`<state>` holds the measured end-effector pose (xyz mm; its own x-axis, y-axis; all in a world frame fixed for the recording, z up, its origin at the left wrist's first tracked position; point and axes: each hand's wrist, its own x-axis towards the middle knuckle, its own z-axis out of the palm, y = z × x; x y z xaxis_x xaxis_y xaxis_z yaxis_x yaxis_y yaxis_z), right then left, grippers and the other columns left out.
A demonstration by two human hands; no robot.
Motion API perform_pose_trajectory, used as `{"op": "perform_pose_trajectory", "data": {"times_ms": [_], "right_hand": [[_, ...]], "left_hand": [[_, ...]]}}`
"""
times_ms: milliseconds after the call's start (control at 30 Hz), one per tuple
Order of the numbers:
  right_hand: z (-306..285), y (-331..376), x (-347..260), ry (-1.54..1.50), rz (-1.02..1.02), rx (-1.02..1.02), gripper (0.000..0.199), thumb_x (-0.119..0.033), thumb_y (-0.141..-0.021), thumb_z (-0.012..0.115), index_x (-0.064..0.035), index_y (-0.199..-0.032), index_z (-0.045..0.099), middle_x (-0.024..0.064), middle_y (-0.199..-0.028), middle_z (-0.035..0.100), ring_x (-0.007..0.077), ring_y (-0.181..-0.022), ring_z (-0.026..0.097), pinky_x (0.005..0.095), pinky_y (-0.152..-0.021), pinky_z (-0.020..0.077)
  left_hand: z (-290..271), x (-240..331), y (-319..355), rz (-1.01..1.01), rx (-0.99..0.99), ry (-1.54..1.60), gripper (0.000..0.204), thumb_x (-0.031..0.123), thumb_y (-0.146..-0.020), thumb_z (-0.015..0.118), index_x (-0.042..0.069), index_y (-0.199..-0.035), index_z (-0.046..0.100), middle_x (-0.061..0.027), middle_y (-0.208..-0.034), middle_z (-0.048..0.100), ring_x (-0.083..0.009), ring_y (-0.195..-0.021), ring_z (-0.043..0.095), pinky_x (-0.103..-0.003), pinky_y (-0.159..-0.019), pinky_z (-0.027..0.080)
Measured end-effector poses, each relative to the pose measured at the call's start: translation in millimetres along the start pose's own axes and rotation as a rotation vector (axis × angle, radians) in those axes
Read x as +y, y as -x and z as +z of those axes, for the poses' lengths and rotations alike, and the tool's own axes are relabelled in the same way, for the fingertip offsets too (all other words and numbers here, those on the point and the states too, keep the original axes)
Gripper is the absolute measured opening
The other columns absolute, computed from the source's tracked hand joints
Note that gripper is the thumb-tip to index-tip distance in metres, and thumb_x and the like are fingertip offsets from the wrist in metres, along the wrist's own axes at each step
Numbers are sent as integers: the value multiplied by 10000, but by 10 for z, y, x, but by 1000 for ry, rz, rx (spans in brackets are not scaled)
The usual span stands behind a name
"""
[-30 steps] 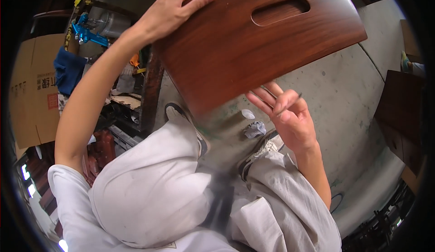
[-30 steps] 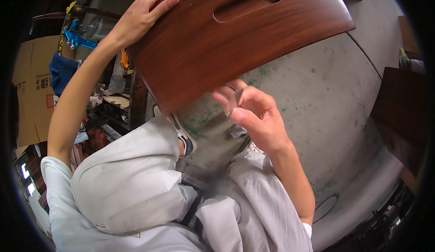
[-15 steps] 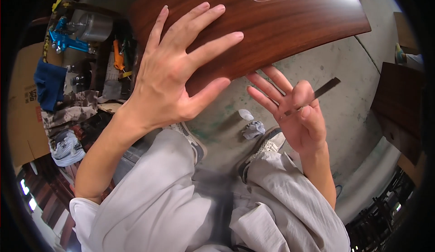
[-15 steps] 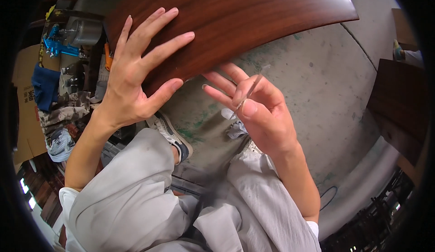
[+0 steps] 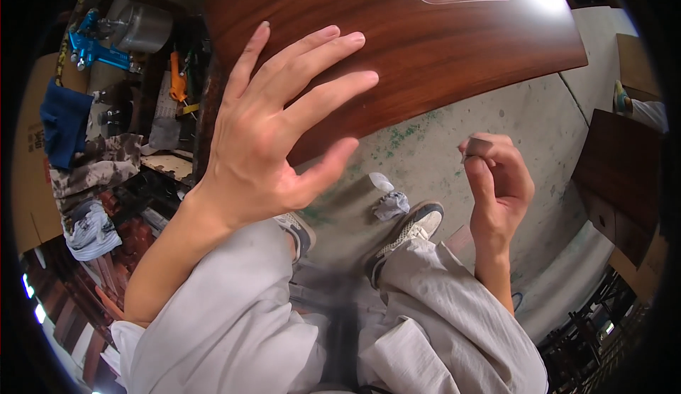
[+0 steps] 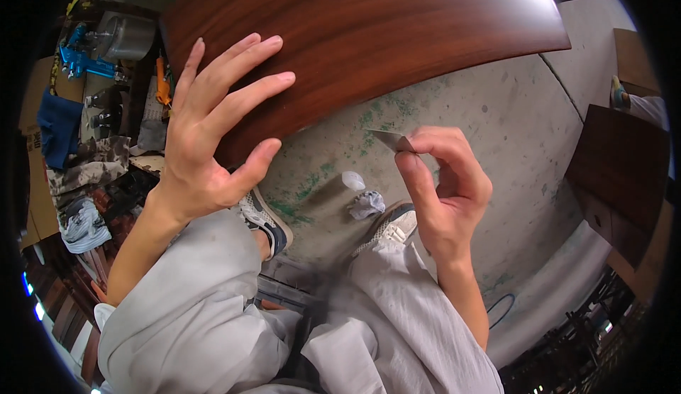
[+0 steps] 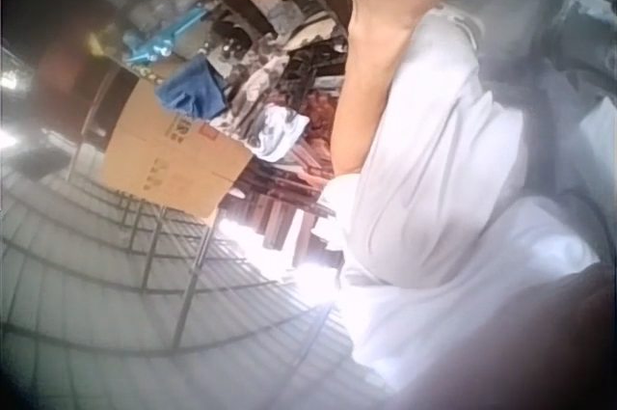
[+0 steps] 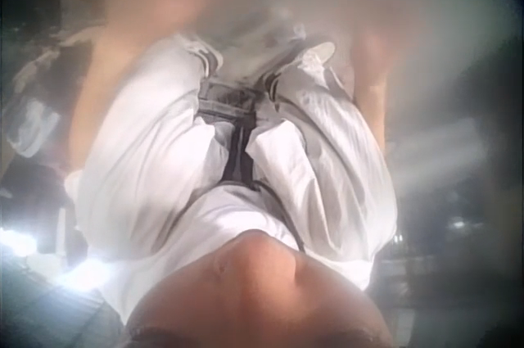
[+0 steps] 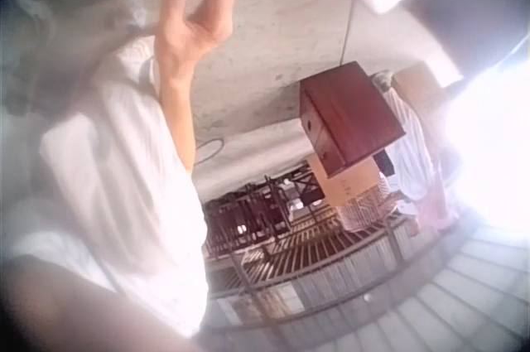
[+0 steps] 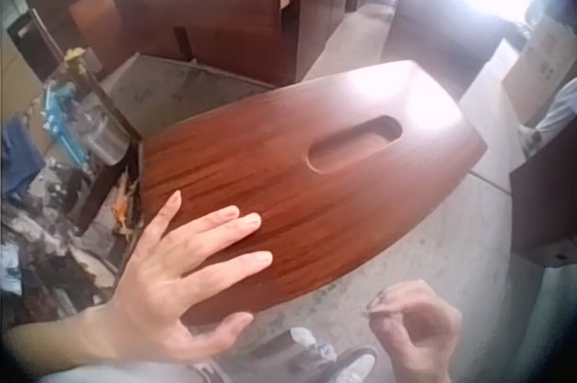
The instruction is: The person sands the edges and surfaces of wooden drawer and cabinet components using sandpaper, applying adhesive to some areas, and then fits a drawer into a finished cabinet unit.
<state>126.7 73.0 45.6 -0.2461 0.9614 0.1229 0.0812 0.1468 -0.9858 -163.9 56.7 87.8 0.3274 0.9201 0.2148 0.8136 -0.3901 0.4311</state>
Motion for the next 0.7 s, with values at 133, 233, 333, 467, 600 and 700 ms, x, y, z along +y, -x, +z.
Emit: {"op": "perform_pose_trajectory", "data": {"times_ms": [133,233,333,467,600,700], "right_hand": [[270,-93,-37,453,-340,87,271,42,-720,837,-56,-964,772,63,-889,682,223,-857,655,363,-832,517],[364,-182,30,642,-658,36,272,-16,-710,856,-115,-953,782,26,-923,692,208,-881,654,419,-874,518],[532,-178,40,675,-686,78,291,-78,-687,877,-180,-947,798,-30,-982,702,196,-953,674,473,-1074,460],[599,-217,149,658,-708,98,282,-92,-713,877,-182,-969,800,-49,-1043,718,199,-1057,695,524,-1198,377],[632,-233,181,631,-720,67,258,4,-751,832,-140,-950,754,8,-1039,720,263,-1103,688,548,-1206,368],[642,-252,200,619,-717,98,245,-69,-738,863,-150,-958,793,-32,-1034,728,218,-1069,713,544,-1205,374]], "left_hand": [[-3,-34,38,-66,-9,-149,772,253,-722,789,164,-1462,589,-103,-1598,473,-307,-1500,409,-593,-1253,128],[1,-47,29,-67,-20,-149,833,327,-701,790,172,-1488,567,-96,-1617,449,-296,-1520,379,-581,-1256,128],[-23,-142,22,-18,-32,-167,831,513,-785,710,133,-1506,546,-97,-1604,471,-289,-1514,394,-547,-1255,151],[5,-158,54,-2,-19,-218,858,619,-839,630,100,-1515,529,-104,-1592,487,-290,-1506,407,-522,-1252,167],[14,-156,52,-20,-12,-171,859,507,-776,706,102,-1513,531,-109,-1594,485,-291,-1505,410,-533,-1251,167],[20,-138,44,-33,-6,-159,882,405,-710,750,102,-1510,534,-111,-1593,486,-295,-1503,413,-541,-1249,168]]}}
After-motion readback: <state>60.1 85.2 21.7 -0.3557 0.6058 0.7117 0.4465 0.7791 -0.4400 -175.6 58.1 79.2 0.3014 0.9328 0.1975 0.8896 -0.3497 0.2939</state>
